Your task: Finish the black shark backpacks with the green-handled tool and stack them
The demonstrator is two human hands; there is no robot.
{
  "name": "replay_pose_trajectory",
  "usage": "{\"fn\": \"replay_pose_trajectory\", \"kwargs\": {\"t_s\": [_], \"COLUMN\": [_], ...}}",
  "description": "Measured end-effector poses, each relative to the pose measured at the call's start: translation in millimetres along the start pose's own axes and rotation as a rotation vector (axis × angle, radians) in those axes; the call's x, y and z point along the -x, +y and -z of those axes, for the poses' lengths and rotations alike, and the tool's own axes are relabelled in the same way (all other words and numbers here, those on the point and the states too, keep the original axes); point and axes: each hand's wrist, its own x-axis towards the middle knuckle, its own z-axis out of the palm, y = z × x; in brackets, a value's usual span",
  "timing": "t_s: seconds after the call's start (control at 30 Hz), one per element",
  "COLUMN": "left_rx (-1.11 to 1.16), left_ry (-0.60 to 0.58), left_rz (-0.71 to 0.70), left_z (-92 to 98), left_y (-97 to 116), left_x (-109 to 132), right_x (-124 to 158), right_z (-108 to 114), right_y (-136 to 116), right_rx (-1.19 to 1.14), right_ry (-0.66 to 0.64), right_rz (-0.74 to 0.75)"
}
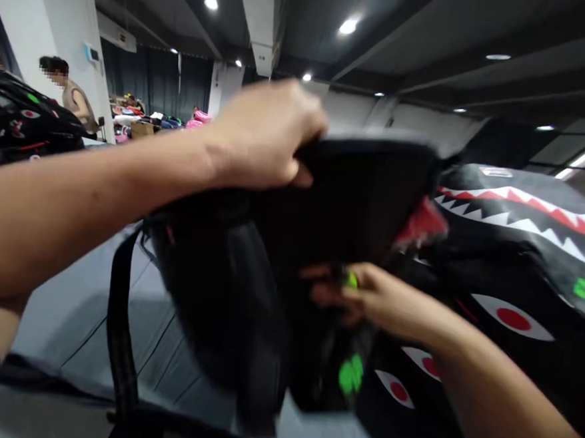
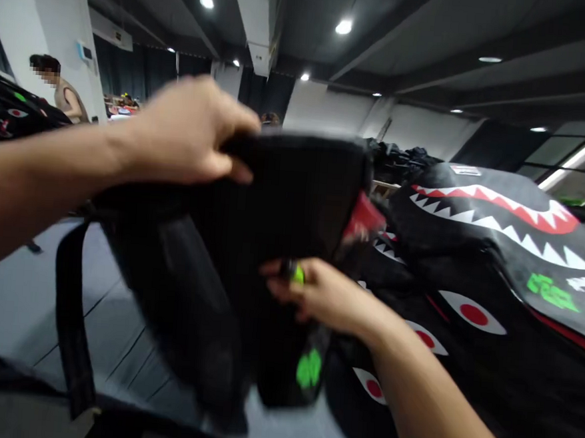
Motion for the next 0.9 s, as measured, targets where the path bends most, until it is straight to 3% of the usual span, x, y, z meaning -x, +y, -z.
{"fn": "replay_pose_trajectory", "kwargs": {"t_s": [0.07, 0.1, 0.17, 0.23, 0.37, 0.47, 0.53, 0.6, 0.67, 0.8, 0.9], "left_rx": [-0.163, -0.218, -0.257, -0.217, -0.025, 0.043, 0.007, 0.0, -0.03, -0.049, 0.101], "left_ry": [0.165, 0.241, 0.342, 0.358, 0.298, 0.222, 0.135, 0.117, 0.115, 0.121, 0.012], "left_rz": [-0.007, -0.019, -0.045, -0.063, -0.014, 0.079, 0.162, 0.152, 0.133, 0.175, 0.121], "left_z": [4.0, -3.4, -39.5, -100.5, -256.6, -354.9, -394.2, -413.4, -420.5, -421.8, -418.6], "left_y": [-9.1, -13.5, -25.4, -44.9, -96.8, -121.8, -130.6, -136.8, -137.4, -112.4, -87.8], "left_x": [-36.0, -52.1, -83.8, -118.6, -187.0, -205.0, -198.9, -189.3, -182.7, -158.4, -98.6], "right_x": [-59.3, -86.0, -126.9, -147.4, -142.9, -126.3, -118.4, -111.6, -99.3, -50.2, -11.4], "right_z": [24.7, 32.8, 37.7, 25.7, -31.1, -69.1, -82.5, -85.0, -76.0, -20.4, 44.8], "right_y": [-5.9, -5.1, 7.0, 35.1, 126.5, 183.5, 201.3, 207.4, 207.2, 194.5, 183.7], "right_rx": [0.006, 0.018, 0.01, -0.058, -0.054, 0.084, 0.121, 0.163, 0.27, 0.72, 1.028], "right_ry": [0.314, 0.451, 0.558, 0.438, 0.008, -0.16, -0.234, -0.231, -0.087, 0.63, 1.061], "right_rz": [-0.006, 0.028, 0.069, 0.105, 0.139, -0.063, -0.138, -0.148, -0.122, -0.163, -0.357]}}
